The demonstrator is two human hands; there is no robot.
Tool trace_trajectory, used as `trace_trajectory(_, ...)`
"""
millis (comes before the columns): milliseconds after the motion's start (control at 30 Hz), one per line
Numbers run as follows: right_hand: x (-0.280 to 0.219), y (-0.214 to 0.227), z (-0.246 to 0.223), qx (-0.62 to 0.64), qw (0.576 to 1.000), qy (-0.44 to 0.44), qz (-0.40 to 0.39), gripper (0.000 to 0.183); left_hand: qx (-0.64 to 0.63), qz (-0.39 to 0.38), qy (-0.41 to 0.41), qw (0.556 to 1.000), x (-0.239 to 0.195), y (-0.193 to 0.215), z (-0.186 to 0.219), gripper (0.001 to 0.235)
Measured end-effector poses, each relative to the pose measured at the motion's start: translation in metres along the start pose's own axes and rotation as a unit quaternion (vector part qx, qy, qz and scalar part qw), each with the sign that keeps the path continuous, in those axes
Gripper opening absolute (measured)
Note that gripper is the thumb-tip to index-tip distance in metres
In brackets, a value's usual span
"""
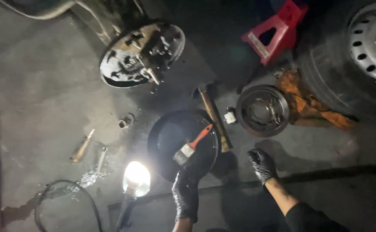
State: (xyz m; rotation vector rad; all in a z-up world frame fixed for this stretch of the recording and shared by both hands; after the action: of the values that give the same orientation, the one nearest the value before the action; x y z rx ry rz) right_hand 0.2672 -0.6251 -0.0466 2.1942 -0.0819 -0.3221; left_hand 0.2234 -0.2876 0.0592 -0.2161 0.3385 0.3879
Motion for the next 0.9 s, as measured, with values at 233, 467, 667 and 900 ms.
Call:
trace_trajectory(233, 0.014, -0.011, 0.059, -0.088, 0.993, 0.019, 0.081, 0.023, 0.07, -0.091, 0.09, 0.989, -0.027, -0.032, -0.045, 0.021)
trace_trajectory(467, 0.056, -0.018, -0.036, -0.147, 0.959, 0.216, 0.111, 0.006, 0.426, -0.189, -0.054, 0.883, -0.026, -0.03, -0.14, 0.017)
trace_trajectory(667, 0.07, -0.003, -0.086, -0.232, 0.951, 0.202, 0.008, 0.009, 0.222, -0.063, 0.122, 0.965, -0.032, 0.031, -0.204, 0.022)
trace_trajectory(900, 0.164, -0.009, -0.063, -0.405, 0.865, 0.293, 0.044, 0.04, 0.06, 0.026, 0.039, 0.997, -0.077, 0.14, -0.39, 0.022)
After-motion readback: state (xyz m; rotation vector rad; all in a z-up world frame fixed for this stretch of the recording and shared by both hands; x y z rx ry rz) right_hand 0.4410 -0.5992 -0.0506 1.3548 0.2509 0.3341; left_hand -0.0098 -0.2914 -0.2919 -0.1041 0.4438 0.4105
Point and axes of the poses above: each hand's wrist, its own x-axis towards the middle knuckle, its own y-axis out of the back of the hand, z = x × y, the point moved 4 cm from there along x, towards the middle knuckle, and after that the axes turned 9 degrees about -x, right-handed, at the moved point
